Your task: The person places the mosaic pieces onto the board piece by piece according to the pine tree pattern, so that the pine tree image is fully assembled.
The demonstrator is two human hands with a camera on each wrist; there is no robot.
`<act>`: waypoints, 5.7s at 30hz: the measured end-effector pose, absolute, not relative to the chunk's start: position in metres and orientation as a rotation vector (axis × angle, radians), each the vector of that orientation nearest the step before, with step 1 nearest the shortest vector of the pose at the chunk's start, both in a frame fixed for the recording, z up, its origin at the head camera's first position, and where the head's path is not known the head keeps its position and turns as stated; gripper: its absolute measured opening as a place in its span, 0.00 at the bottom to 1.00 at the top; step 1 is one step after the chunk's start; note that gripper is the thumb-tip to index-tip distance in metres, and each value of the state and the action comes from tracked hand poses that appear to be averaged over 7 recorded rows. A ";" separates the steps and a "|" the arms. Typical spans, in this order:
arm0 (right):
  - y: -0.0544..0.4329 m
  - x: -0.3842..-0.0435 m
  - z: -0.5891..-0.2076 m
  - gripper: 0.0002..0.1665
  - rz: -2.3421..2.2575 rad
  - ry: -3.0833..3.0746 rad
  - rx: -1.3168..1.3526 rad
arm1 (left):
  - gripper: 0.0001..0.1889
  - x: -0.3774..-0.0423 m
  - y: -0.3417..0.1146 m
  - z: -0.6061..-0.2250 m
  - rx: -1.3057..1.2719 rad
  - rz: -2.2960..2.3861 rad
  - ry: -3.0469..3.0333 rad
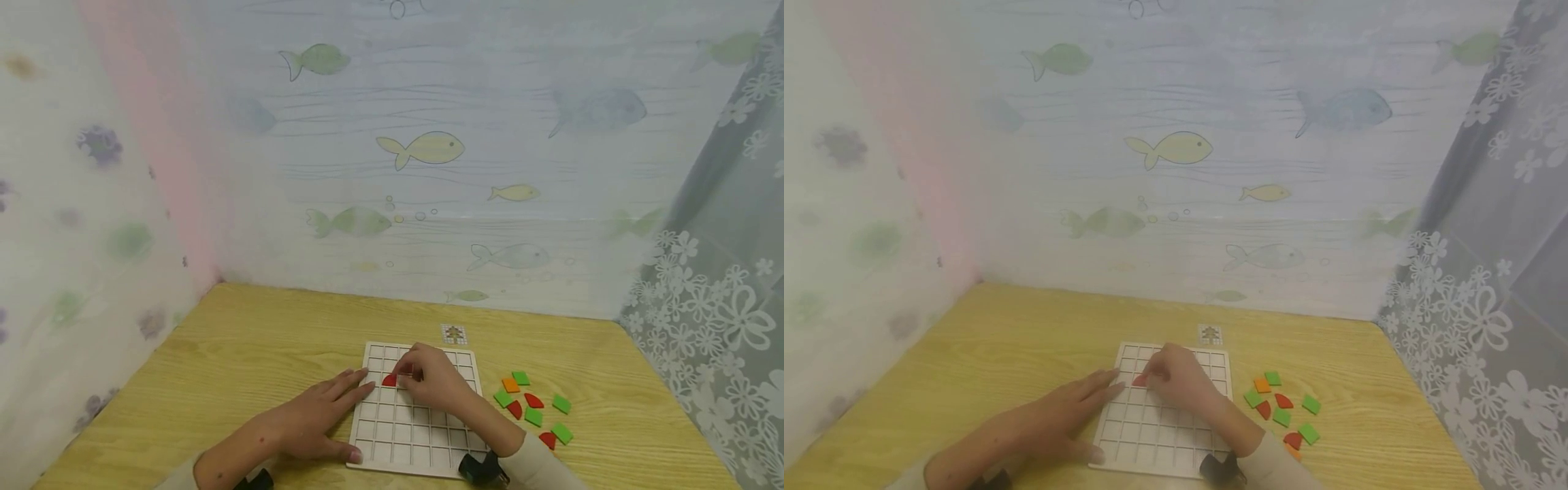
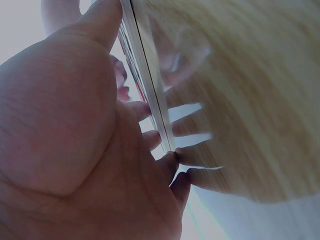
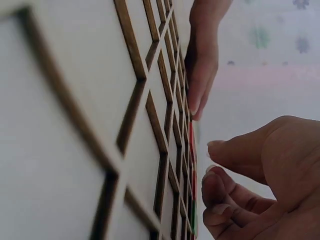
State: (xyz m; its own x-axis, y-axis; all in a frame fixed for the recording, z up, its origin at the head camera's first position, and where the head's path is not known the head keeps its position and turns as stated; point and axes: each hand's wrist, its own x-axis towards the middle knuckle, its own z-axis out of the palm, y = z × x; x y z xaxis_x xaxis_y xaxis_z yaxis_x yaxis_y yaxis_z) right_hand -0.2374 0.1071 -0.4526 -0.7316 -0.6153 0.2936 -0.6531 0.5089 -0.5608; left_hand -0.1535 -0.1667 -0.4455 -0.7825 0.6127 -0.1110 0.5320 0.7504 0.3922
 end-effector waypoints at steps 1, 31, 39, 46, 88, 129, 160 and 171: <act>0.110 -0.236 -0.452 0.05 1.042 -2.676 1.117 | 0.55 -0.153 -0.166 -0.445 0.898 0.507 2.716; 0.221 -0.211 -0.441 0.09 1.110 -2.741 0.763 | 0.57 -0.155 -0.164 -0.448 0.860 0.466 2.720; 0.243 -0.207 -0.444 0.08 1.019 -2.757 0.645 | 0.57 -0.154 -0.164 -0.447 0.877 0.461 2.728; 0.254 -0.207 -0.441 0.05 0.912 -2.874 0.512 | 0.57 -0.155 -0.165 -0.448 0.876 0.462 2.729; 0.222 -0.208 -0.434 0.12 0.988 -2.836 0.705 | 0.56 -0.155 -0.165 -0.447 0.870 0.481 2.716; 0.119 -0.236 -0.442 0.10 1.081 -2.695 0.991 | 0.55 -0.155 -0.166 -0.447 0.885 0.485 2.721; 0.110 -0.238 -0.453 0.07 0.954 -2.712 1.035 | 0.55 -0.155 -0.167 -0.446 0.913 0.498 2.713; 0.143 -0.232 -0.450 0.08 0.985 -2.656 0.935 | 0.55 -0.156 -0.166 -0.448 0.896 0.484 2.717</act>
